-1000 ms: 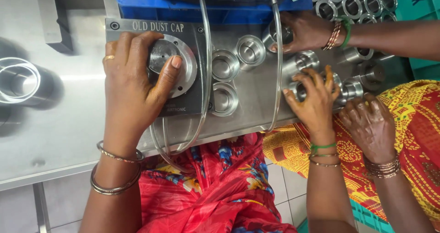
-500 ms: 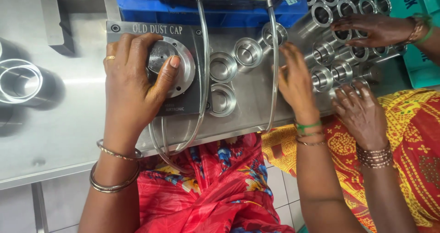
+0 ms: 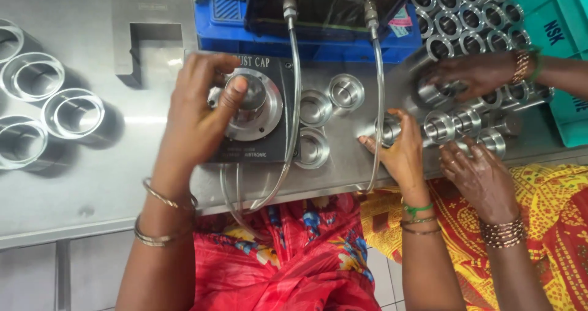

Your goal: Placing metal caps into a testing or assembly fixture and sorting them.

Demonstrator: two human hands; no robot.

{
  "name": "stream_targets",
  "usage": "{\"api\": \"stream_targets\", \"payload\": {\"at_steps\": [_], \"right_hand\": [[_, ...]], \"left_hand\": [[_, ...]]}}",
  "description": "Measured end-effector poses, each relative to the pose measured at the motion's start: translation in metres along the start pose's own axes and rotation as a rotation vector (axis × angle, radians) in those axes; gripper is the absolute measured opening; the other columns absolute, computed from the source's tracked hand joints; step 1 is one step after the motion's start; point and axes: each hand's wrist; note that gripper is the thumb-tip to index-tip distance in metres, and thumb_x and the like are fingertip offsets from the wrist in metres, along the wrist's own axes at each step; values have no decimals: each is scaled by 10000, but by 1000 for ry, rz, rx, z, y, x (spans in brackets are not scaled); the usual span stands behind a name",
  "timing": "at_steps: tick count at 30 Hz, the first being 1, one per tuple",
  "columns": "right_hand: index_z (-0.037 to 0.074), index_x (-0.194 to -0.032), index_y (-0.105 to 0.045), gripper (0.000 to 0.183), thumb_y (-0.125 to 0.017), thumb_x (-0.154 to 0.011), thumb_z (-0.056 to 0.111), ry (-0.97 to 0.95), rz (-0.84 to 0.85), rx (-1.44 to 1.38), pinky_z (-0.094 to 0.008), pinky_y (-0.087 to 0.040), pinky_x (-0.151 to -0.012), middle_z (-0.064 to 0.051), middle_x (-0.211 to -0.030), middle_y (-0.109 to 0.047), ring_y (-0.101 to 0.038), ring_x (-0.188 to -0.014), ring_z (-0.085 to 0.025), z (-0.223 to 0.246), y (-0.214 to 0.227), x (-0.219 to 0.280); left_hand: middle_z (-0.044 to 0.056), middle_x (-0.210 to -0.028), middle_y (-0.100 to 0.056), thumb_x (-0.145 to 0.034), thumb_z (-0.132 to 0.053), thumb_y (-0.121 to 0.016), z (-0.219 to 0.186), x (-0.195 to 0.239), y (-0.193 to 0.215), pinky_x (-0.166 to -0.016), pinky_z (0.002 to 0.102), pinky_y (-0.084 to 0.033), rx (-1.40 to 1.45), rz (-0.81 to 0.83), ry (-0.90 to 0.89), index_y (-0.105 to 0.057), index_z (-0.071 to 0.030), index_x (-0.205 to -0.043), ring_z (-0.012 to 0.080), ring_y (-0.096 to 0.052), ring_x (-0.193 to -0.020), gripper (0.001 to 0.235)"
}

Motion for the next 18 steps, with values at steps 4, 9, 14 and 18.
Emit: {"api": "stream_targets", "payload": {"at_steps": [4,9,14,18], "right_hand": [[40,-1317,-538,776,-964,-717,287,-74,-45,-160,-440,-488,-1033,-136,-1288,-599,-586,-1226,-314,-29,-2,2],[117,-1392,-512,702,-921,-822,159,-399,-243,-957,-251,-481,-865,-8,-1227,-580,-556,-1060,-164,13,41,-8],[134,-1394,-498,770,-946,-772,216,34,-97,-785,-300,-536,-1043,-19,-1335,-600,-611,-1223,-163,138,56,-28],[74,-1358,-524,884,-989,-650,325,448,78,-404,-406,-511,-1094,-74,-1301,-658,-653,-1213,-249,204,25,-55]], "left_hand": [[134,-1163,-610,-1105,-393,-604,39,-11,26,-902,356,-514,-72,-31,-23,-632,-7,-1242,240,-613,-1029,410],[104,-1129,-698,-1082,-432,-538,116,-13,6,-890,311,-512,112,-218,261,-694,-37,-1168,174,-639,-1025,433],[114,-1148,-683,-1136,-398,-494,89,-9,5,-935,322,-504,139,-235,89,-668,-10,-1199,198,-644,-1056,430],[107,-1105,-669,-1120,-380,-486,84,-7,8,-881,317,-506,118,-229,115,-660,-22,-1214,197,-637,-978,409]]}}
Point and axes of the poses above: each hand's wrist, its own x-axis away from the middle knuckle, its own y-axis out of the back of the hand, z = x × y
